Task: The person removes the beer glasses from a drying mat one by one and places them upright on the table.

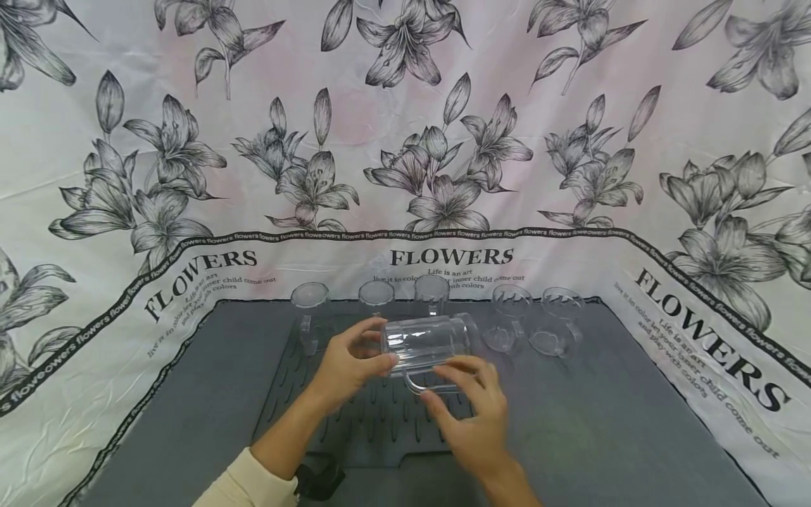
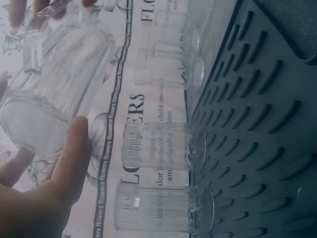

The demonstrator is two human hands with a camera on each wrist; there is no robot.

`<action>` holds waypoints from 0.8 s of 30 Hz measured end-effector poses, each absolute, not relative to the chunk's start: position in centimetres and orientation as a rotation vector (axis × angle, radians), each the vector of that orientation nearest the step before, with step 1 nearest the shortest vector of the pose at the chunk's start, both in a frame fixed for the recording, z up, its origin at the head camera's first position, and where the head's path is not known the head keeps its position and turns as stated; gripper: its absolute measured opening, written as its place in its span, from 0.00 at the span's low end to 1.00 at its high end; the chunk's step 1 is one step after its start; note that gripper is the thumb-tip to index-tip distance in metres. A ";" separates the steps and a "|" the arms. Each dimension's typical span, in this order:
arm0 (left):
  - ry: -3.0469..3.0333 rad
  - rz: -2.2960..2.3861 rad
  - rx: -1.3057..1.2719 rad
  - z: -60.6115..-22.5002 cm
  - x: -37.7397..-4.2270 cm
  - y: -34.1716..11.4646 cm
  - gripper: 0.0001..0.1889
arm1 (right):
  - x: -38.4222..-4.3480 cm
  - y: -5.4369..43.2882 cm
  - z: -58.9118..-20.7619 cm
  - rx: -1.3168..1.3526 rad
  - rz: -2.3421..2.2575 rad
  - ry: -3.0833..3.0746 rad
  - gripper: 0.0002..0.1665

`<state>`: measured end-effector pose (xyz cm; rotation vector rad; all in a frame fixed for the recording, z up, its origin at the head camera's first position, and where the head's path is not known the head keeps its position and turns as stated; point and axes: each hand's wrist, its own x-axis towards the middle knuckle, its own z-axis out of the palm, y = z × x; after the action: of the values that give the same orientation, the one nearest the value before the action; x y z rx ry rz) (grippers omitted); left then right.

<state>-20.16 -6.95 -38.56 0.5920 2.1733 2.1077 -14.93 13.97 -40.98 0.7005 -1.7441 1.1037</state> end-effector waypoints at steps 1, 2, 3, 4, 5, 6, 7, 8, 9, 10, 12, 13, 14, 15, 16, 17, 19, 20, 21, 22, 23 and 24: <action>2.172 2.121 0.570 -38.5 -20.1 -7.0 0.34 | -14.9 14.0 -40.9 0.638 1.140 -1.723 0.19; 2.169 2.134 0.553 -38.6 -20.1 -7.0 0.34 | -14.8 14.2 -40.9 0.569 1.185 -1.718 0.20; 2.158 2.149 0.540 -38.6 -20.1 -7.1 0.34 | -14.7 14.3 -40.9 0.502 1.236 -1.726 0.20; 2.150 2.166 0.529 -38.6 -20.1 -7.0 0.33 | -14.8 14.5 -41.2 0.424 1.299 -1.757 0.22; 2.141 2.183 0.517 -38.7 -20.0 -7.0 0.33 | -14.6 14.6 -41.3 0.338 1.366 -1.799 0.23; 2.131 2.204 0.507 -38.7 -20.0 -7.0 0.33 | -14.4 14.5 -41.4 0.264 1.440 -1.847 0.23; 2.118 2.227 0.495 -38.8 -19.9 -6.9 0.33 | -14.2 14.5 -41.3 0.210 1.526 -1.895 0.21; 2.092 2.258 0.483 -38.9 -19.9 -6.9 0.33 | -14.1 14.3 -41.3 0.174 1.605 -1.933 0.19; 2.061 2.288 0.472 -39.0 -19.8 -6.8 0.33 | -13.9 14.2 -41.2 0.146 1.680 -1.967 0.17; 2.034 2.316 0.463 -39.1 -19.8 -6.7 0.33 | -13.8 14.1 -41.1 0.132 1.746 -1.997 0.16; 1.981 2.366 0.444 -39.4 -19.7 -6.5 0.34 | -13.7 13.8 -41.0 0.146 1.867 -2.014 0.14; 1.952 2.388 0.440 -39.5 -19.6 -6.4 0.34 | -13.7 13.7 -40.8 0.164 1.924 -2.007 0.14; 1.922 2.406 0.435 -39.6 -19.6 -6.4 0.34 | -13.7 13.6 -40.7 0.183 1.965 -1.996 0.13; 1.892 2.420 0.430 -39.8 -19.5 -6.3 0.34 | -13.8 13.5 -40.6 0.195 2.008 -1.976 0.14; 1.868 2.431 0.428 -40.0 -19.5 -6.3 0.34 | -13.8 13.5 -40.4 0.207 2.051 -1.950 0.14; 1.842 2.440 0.427 -40.1 -19.5 -6.2 0.34 | -13.8 13.5 -40.3 0.213 2.093 -1.924 0.14; 1.801 2.448 0.430 -40.4 -19.4 -6.2 0.35 | -13.9 13.6 -40.0 0.234 2.165 -1.880 0.16; 1.778 2.448 0.432 -40.5 -19.4 -6.2 0.35 | -13.9 13.6 -39.9 0.244 2.182 -1.872 0.15; 1.754 2.451 0.438 -40.6 -19.4 -6.2 0.35 | -13.9 13.7 -39.7 0.250 2.201 -1.860 0.15; 1.739 2.449 0.446 -40.8 -19.4 -6.2 0.36 | -13.8 13.7 -39.6 0.259 2.217 -1.853 0.16; 1.725 2.448 0.457 -40.9 -19.4 -6.2 0.36 | -13.8 13.7 -39.4 0.268 2.225 -1.851 0.16; 1.705 2.451 0.464 -41.0 -19.4 -6.2 0.37 | -13.8 13.8 -39.3 0.278 2.238 -1.845 0.16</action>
<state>-19.39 -6.19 -40.99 0.4638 1.7049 2.4505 -13.83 13.77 -39.31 0.2779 -1.8452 2.2379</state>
